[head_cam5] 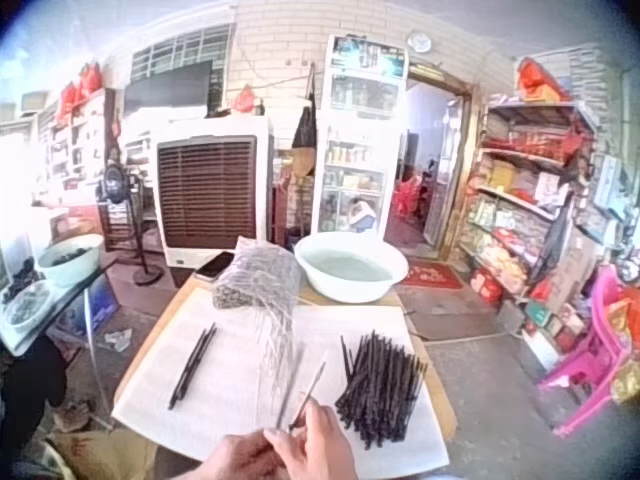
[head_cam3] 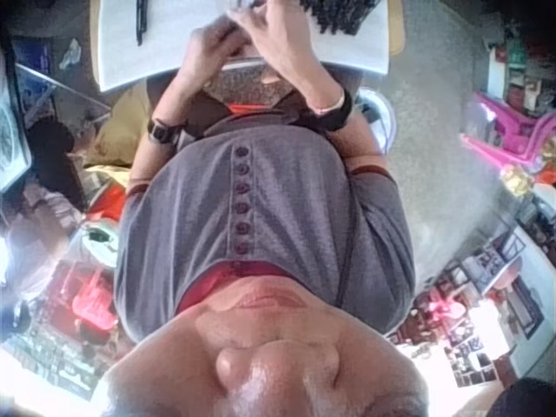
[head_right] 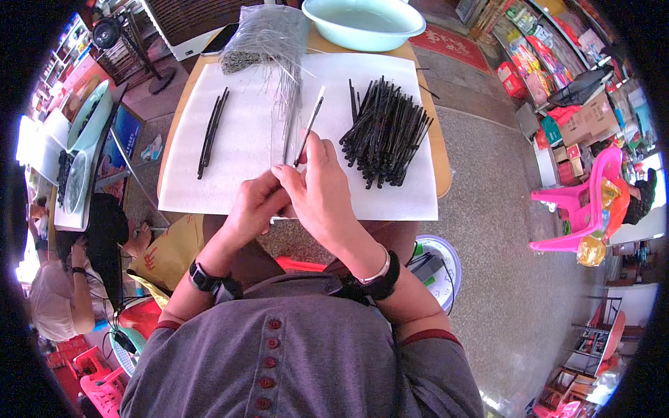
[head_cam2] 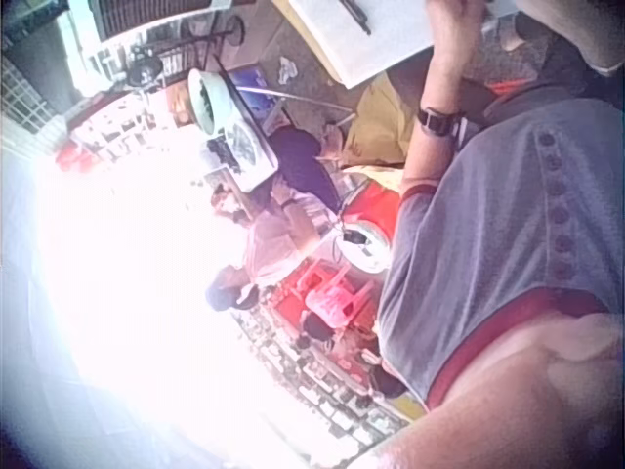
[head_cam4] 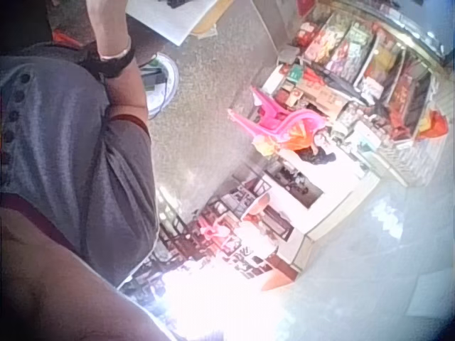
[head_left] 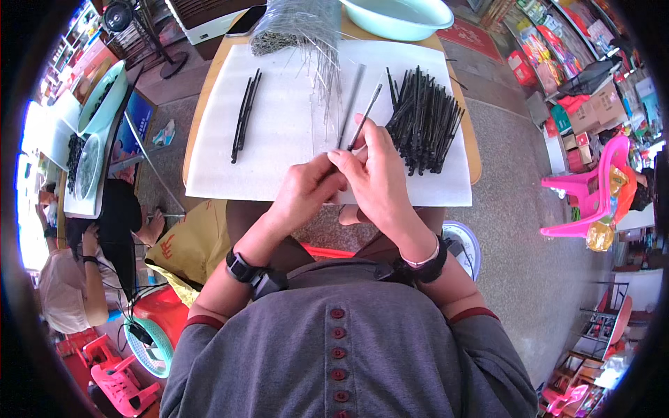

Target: The recorder is assembling small plastic strips by threading thin metal wires through pre-drilled holes.

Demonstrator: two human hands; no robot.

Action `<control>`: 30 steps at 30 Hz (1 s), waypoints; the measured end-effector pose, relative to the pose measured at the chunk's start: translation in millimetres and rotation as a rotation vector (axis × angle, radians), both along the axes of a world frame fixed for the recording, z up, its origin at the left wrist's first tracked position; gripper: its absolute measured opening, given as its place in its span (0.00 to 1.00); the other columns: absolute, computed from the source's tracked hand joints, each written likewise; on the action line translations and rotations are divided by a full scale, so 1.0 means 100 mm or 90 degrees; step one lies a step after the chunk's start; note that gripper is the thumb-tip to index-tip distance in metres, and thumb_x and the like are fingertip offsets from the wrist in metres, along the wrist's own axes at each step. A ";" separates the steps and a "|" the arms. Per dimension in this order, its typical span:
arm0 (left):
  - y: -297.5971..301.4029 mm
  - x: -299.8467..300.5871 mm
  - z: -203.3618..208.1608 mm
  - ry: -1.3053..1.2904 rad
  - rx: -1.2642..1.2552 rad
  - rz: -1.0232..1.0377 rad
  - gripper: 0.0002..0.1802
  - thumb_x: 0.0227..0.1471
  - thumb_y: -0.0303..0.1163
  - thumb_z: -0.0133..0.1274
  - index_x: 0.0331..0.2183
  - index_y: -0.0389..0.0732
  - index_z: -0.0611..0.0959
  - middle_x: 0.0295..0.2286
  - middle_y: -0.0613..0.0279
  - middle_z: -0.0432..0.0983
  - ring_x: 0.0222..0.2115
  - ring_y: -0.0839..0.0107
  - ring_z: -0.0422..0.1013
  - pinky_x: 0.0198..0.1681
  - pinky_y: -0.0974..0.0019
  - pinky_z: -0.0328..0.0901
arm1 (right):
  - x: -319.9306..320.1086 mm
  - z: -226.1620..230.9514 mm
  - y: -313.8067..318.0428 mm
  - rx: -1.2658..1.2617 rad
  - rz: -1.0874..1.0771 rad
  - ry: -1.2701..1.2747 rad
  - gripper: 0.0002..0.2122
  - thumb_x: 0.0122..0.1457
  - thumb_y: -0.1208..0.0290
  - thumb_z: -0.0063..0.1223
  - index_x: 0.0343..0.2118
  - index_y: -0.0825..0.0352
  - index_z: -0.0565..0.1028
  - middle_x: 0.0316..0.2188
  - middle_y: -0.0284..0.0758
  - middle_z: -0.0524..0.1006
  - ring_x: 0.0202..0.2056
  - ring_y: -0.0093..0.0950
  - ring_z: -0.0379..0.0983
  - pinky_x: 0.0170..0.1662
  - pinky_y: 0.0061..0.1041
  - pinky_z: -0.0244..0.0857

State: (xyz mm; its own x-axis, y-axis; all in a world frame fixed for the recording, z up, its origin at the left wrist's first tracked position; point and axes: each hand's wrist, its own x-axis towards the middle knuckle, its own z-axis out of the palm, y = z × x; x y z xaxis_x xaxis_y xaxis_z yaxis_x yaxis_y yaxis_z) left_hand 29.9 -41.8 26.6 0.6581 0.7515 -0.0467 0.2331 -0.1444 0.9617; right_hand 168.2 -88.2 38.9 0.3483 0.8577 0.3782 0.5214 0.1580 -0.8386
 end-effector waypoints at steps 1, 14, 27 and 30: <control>-0.01 0.02 -0.14 -0.066 0.073 -0.016 0.11 0.52 0.26 0.52 0.39 0.35 0.77 0.23 0.58 0.76 0.23 0.75 0.73 0.28 0.70 0.67 | 0.00 0.00 0.00 0.008 -0.009 -0.041 0.13 0.53 0.74 0.52 0.41 0.72 0.69 0.27 0.45 0.70 0.27 0.41 0.72 0.31 0.35 0.66; 0.82 -0.94 -0.14 0.344 0.426 0.399 0.17 0.42 0.34 0.59 0.35 0.33 0.80 0.28 0.52 0.77 0.28 0.62 0.74 0.33 0.64 0.67 | 1.67 -0.06 0.27 -0.245 -0.190 -0.230 0.16 0.53 0.69 0.51 0.42 0.72 0.71 0.24 0.41 0.75 0.27 0.40 0.73 0.36 0.36 0.66; 0.75 -1.33 0.03 0.215 0.044 0.375 0.14 0.41 0.31 0.56 0.33 0.34 0.82 0.21 0.61 0.74 0.21 0.75 0.69 0.27 0.71 0.65 | 0.29 0.00 0.17 -0.034 0.099 -0.165 0.07 0.54 0.73 0.52 0.34 0.70 0.74 0.29 0.39 0.75 0.26 0.32 0.73 0.32 0.27 0.67; 0.58 -1.29 0.06 0.023 -0.056 0.324 0.13 0.46 0.29 0.55 0.35 0.34 0.81 0.22 0.67 0.73 0.21 0.79 0.68 0.26 0.75 0.64 | -0.03 -0.02 0.21 -0.154 0.200 -0.037 0.08 0.55 0.72 0.51 0.34 0.72 0.74 0.29 0.39 0.75 0.25 0.29 0.73 0.30 0.25 0.67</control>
